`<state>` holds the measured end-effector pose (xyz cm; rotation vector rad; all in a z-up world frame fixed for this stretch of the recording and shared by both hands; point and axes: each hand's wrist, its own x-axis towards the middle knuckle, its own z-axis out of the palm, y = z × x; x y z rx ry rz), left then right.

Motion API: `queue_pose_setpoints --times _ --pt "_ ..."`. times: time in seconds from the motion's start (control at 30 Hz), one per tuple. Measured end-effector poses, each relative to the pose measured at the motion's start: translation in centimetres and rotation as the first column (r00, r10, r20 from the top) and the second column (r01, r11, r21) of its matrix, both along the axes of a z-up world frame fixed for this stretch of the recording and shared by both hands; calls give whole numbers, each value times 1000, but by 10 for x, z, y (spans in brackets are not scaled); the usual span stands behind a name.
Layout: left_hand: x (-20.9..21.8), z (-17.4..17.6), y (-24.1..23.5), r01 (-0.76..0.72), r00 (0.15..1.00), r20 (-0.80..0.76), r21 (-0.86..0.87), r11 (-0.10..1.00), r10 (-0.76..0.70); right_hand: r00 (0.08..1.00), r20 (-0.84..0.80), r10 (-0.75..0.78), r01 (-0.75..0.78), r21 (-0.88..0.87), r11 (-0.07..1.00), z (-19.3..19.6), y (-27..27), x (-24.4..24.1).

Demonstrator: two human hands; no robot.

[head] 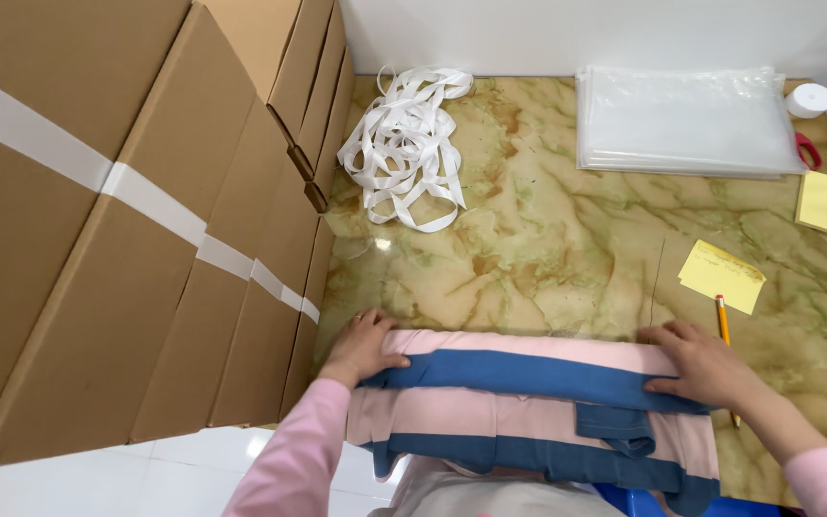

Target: The person writes on a sticky note attached to a cardboard box using a pencil, then lifts the box and places it on a stack. They then take a striped long-sleeved shirt from a clothing rack, lay it on the table, and fold it neatly.

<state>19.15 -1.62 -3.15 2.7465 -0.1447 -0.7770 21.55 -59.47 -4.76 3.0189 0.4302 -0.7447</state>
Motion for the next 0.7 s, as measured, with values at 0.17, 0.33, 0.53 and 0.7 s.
queue_pose_setpoints --times 0.17,0.33,0.53,0.7 --pt "12 -26 22 103 986 -130 -10 995 -103 988 -150 -33 11 -141 990 -20 -11 14" --pt "9 -25 26 239 940 227 96 966 -255 985 125 122 -123 1 992 -29 -28 17" --pt "-19 -55 39 182 640 685 306 934 -349 801 511 313 -270 -159 950 -44 -20 -13" --pt "-59 -36 49 222 831 524 -6 975 -186 951 304 56 -59 1 998 -33 -26 -51"
